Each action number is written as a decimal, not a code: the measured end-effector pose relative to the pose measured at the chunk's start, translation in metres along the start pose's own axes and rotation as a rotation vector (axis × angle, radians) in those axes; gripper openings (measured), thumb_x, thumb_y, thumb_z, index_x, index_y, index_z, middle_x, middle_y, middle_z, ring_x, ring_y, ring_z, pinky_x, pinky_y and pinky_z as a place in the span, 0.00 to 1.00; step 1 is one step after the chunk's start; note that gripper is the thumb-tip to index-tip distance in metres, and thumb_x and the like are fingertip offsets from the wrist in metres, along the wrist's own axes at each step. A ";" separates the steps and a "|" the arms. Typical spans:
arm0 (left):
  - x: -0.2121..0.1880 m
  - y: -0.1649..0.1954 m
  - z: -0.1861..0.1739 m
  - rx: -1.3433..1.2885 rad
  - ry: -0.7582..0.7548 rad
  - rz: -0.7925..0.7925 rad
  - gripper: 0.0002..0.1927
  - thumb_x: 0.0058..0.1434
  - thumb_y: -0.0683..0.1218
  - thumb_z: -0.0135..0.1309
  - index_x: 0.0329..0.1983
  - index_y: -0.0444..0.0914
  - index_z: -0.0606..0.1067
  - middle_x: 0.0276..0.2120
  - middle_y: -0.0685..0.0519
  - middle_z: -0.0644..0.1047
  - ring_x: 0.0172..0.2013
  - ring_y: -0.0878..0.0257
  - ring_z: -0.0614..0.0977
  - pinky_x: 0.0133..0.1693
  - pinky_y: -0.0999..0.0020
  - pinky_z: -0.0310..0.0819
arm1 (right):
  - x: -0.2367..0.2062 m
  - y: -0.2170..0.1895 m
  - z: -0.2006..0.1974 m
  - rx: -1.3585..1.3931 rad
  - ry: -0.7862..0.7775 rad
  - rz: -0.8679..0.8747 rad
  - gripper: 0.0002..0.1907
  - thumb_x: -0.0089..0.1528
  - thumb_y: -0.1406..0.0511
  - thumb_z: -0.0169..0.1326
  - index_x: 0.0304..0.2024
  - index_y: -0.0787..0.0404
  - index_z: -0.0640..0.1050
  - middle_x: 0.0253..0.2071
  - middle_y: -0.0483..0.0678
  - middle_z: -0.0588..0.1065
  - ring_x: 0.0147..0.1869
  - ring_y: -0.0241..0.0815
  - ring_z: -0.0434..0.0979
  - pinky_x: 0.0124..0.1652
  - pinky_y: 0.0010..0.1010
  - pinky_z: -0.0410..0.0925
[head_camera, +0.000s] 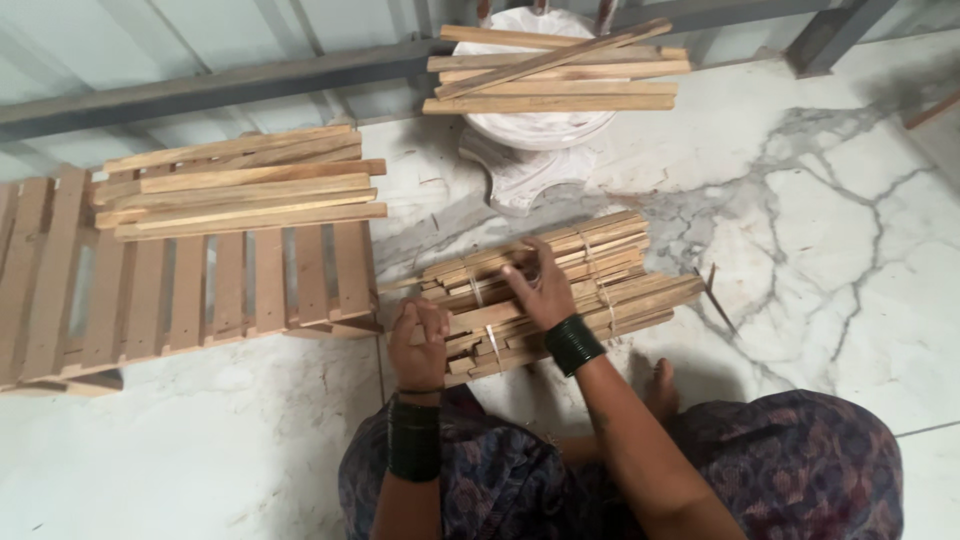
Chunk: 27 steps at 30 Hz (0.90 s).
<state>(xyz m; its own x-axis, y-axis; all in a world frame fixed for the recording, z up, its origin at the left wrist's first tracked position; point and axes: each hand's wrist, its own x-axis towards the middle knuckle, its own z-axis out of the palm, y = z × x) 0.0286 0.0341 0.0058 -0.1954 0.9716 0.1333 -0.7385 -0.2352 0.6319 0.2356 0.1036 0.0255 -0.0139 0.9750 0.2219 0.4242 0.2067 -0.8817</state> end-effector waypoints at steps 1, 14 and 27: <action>-0.002 -0.003 -0.002 0.026 0.035 0.005 0.17 0.76 0.48 0.37 0.39 0.33 0.71 0.20 0.55 0.63 0.28 0.61 0.69 0.45 0.61 0.69 | 0.003 0.002 -0.003 -0.002 -0.009 0.087 0.34 0.63 0.49 0.59 0.65 0.59 0.69 0.46 0.52 0.79 0.48 0.46 0.79 0.46 0.38 0.72; 0.001 -0.016 -0.015 -0.101 0.043 0.062 0.16 0.77 0.48 0.41 0.43 0.30 0.72 0.22 0.54 0.65 0.30 0.58 0.70 0.43 0.59 0.68 | -0.055 -0.050 0.009 -0.433 0.052 -0.476 0.33 0.54 0.70 0.57 0.64 0.61 0.70 0.54 0.58 0.75 0.54 0.62 0.78 0.51 0.46 0.71; -0.006 -0.031 -0.009 0.015 0.027 0.017 0.15 0.74 0.44 0.43 0.44 0.26 0.74 0.23 0.52 0.68 0.31 0.59 0.72 0.42 0.64 0.69 | -0.088 -0.066 0.006 -0.208 -0.110 -0.507 0.19 0.56 0.65 0.66 0.43 0.64 0.70 0.67 0.69 0.66 0.72 0.68 0.67 0.62 0.52 0.69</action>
<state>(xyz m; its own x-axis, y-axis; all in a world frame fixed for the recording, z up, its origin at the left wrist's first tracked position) 0.0467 0.0355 -0.0216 -0.2253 0.9664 0.1237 -0.7252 -0.2511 0.6411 0.2033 0.0048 0.0617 -0.3527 0.7627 0.5421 0.5092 0.6425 -0.5727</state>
